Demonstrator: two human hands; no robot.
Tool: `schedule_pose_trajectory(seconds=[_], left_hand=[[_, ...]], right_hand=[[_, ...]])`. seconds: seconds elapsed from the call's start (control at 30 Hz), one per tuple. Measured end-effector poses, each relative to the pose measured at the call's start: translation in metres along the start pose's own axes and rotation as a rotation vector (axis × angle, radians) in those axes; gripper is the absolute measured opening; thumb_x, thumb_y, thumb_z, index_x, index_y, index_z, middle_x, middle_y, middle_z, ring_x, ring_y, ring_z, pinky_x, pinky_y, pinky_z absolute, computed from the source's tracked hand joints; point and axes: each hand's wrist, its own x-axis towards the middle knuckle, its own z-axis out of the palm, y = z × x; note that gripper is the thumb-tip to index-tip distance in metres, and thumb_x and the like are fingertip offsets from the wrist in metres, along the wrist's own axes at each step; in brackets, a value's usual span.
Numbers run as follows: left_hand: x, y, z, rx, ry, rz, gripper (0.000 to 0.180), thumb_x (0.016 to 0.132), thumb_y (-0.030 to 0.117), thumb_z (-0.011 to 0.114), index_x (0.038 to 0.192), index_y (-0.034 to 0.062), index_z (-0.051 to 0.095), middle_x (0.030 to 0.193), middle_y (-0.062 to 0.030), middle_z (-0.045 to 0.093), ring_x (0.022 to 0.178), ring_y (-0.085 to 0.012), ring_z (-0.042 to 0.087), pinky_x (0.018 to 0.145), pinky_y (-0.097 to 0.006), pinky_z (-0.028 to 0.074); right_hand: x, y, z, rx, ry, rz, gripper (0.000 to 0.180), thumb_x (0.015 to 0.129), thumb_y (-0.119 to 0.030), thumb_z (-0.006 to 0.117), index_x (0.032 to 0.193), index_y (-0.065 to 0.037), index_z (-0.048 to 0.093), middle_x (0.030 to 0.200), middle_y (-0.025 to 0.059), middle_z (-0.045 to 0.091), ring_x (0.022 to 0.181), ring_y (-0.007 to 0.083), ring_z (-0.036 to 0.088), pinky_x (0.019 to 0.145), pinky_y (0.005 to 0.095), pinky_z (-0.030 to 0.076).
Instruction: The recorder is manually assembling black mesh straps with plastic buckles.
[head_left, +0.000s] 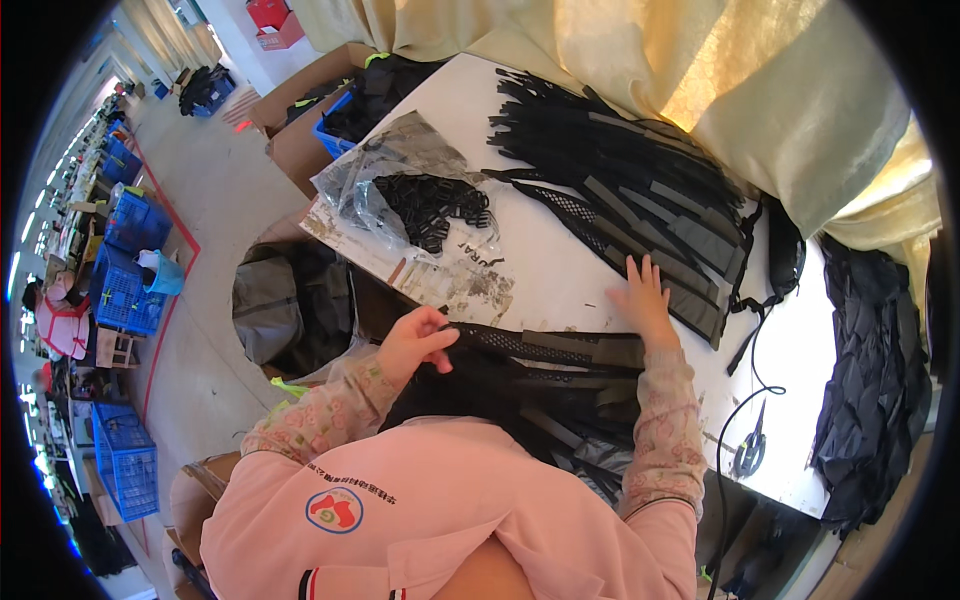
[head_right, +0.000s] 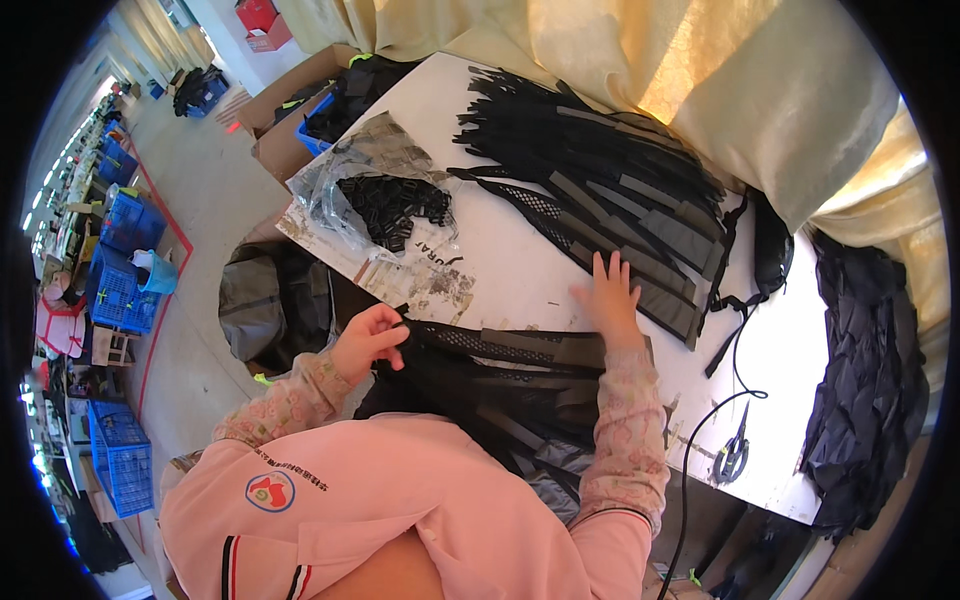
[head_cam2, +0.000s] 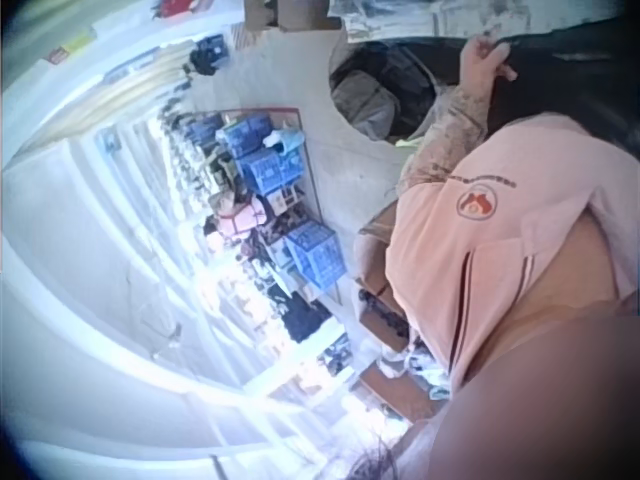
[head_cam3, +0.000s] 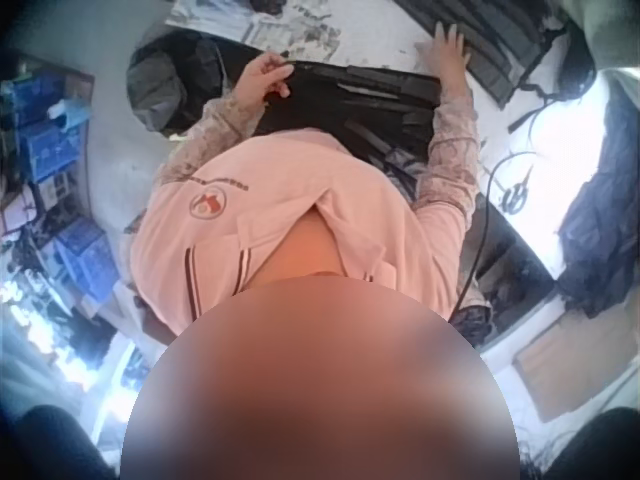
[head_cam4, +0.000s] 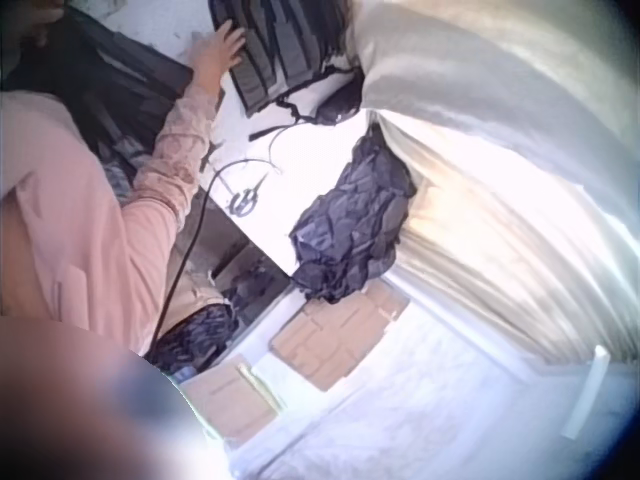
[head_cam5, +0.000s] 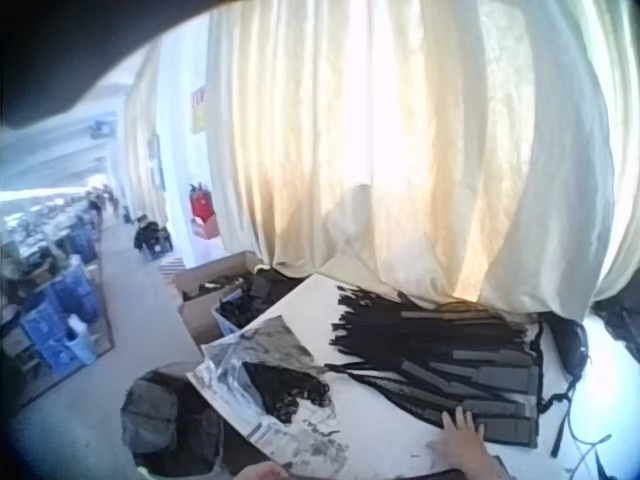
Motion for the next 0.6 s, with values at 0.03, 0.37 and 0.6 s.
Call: schedule_pose_trajectory(seconds=[0.03,0.37,0.6], left_hand=[[-0.003,0.002,-0.009,-0.001,0.007,0.005,0.02,0.087,0.011,0.063,0.1,0.0058,0.049,0.078,-0.0021,0.055,0.058,-0.0141,0.06,0.051,-0.024,0.048],[0.039,0.05,-0.052,0.574,0.203,0.519,0.012,0.088,0.013,0.063,0.094,0.0047,0.056,0.079,0.0029,0.055,0.068,-0.0044,0.051,0.061,-0.02,0.042],[0.17,0.081,-0.052,1.253,0.105,0.633,0.026,0.074,0.013,0.07,0.098,0.0092,0.061,0.088,-0.0114,0.059,0.09,-0.0304,0.059,0.08,-0.037,0.048]], right_hand=[[-0.01,-0.004,-0.003,-0.025,-0.259,0.111,0.071,0.084,-0.038,0.061,0.143,-0.013,0.032,0.153,0.0137,0.02,0.141,0.0349,0.015,0.108,0.0594,0.018],[-0.071,0.029,-0.055,-0.075,-0.306,0.089,0.049,0.078,-0.034,0.068,0.117,-0.007,0.059,0.126,0.0177,0.055,0.117,0.034,0.051,0.098,0.057,0.034],[-0.011,-0.069,-0.006,0.165,0.075,-0.27,0.031,0.068,-0.015,0.075,0.094,-0.007,0.061,0.09,0.0099,0.062,0.089,0.0296,0.058,0.074,0.0426,0.043]])
